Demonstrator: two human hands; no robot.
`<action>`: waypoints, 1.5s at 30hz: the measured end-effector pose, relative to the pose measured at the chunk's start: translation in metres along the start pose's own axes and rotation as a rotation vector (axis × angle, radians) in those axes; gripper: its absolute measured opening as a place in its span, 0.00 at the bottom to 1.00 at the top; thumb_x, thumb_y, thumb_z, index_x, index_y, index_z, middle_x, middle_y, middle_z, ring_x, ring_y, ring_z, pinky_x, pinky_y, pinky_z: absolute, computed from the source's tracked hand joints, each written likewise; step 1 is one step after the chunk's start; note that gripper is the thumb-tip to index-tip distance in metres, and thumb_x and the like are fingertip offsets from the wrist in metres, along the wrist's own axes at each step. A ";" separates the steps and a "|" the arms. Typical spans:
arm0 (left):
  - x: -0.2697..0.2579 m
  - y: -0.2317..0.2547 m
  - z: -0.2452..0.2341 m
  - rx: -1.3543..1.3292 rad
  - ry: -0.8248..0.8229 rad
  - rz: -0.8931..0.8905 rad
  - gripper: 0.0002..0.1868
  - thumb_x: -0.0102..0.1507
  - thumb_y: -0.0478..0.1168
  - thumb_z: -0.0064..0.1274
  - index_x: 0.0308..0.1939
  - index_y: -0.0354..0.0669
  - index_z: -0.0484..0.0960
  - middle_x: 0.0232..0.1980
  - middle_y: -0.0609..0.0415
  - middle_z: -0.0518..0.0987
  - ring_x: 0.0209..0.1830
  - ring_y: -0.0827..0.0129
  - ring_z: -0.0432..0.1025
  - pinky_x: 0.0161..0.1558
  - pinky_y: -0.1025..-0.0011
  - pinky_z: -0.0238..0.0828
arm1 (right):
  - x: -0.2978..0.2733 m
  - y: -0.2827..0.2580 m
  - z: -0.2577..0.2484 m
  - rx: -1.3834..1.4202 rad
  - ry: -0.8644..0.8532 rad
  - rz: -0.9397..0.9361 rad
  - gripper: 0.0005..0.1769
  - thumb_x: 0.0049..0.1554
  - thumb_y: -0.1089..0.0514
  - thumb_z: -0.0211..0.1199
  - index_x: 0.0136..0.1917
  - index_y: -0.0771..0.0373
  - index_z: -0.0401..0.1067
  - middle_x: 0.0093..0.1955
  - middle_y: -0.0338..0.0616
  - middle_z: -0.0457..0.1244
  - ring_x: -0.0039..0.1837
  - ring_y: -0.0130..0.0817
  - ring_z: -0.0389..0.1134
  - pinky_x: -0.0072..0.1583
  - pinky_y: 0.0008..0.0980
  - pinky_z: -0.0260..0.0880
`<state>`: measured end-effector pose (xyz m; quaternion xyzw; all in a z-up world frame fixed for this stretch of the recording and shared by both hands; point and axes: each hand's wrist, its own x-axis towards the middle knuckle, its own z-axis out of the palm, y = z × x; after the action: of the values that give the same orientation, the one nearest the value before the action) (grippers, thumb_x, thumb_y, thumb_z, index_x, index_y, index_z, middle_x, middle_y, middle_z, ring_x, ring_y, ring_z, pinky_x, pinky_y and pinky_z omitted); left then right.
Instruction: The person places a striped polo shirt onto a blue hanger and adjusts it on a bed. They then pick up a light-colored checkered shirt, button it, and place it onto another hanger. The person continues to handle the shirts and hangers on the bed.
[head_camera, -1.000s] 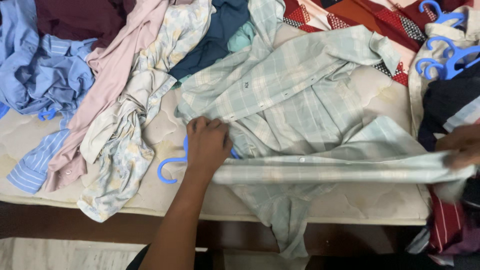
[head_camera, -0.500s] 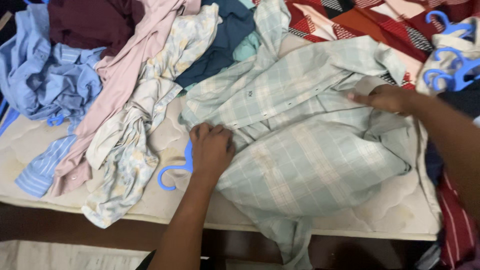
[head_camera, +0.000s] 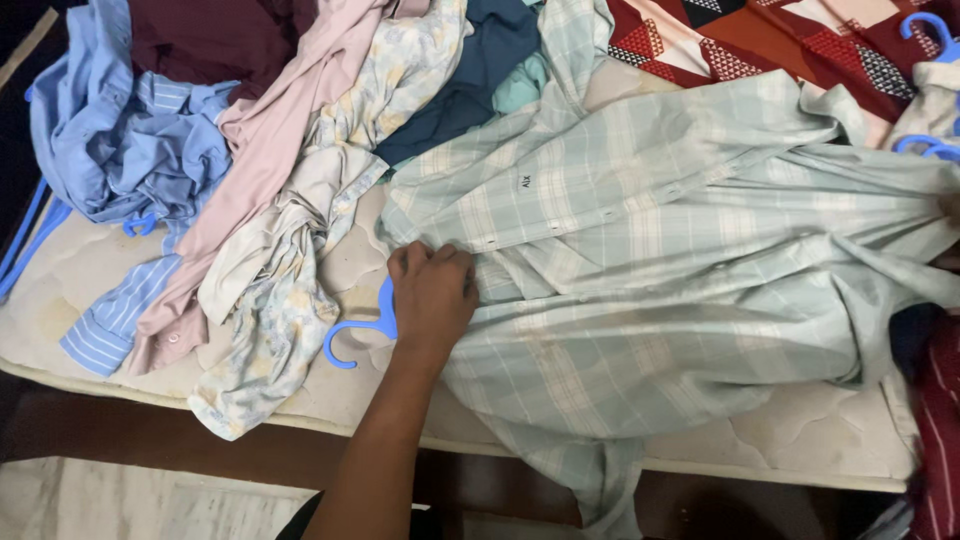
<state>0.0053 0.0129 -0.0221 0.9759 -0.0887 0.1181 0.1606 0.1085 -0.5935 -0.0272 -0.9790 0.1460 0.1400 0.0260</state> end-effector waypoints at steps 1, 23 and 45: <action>0.000 0.000 0.001 0.000 0.002 0.001 0.06 0.52 0.36 0.62 0.32 0.45 0.84 0.42 0.56 0.81 0.50 0.54 0.68 0.65 0.53 0.52 | -0.011 -0.001 -0.003 -0.037 0.014 0.004 0.26 0.56 0.43 0.65 0.59 0.64 0.77 0.56 0.59 0.68 0.59 0.53 0.69 0.62 0.49 0.67; -0.018 -0.046 -0.029 -0.478 -0.239 0.267 0.15 0.47 0.29 0.57 0.38 0.40 0.85 0.42 0.49 0.82 0.48 0.51 0.72 0.54 0.59 0.68 | -0.128 -0.147 0.010 0.291 -0.112 -0.527 0.16 0.58 0.49 0.66 0.56 0.58 0.77 0.47 0.45 0.74 0.44 0.39 0.72 0.50 0.38 0.77; -0.051 -0.072 -0.053 -0.341 0.274 -0.009 0.07 0.59 0.30 0.53 0.40 0.34 0.79 0.38 0.41 0.80 0.39 0.44 0.75 0.41 0.53 0.70 | -0.148 -0.122 0.041 -0.504 0.394 -0.440 0.30 0.50 0.45 0.65 0.66 0.50 0.74 0.58 0.43 0.69 0.56 0.39 0.71 0.57 0.40 0.72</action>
<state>-0.0396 0.1048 -0.0073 0.9099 -0.0803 0.2320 0.3345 -0.0027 -0.4317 -0.0235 -0.9707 -0.1042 -0.0281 -0.2146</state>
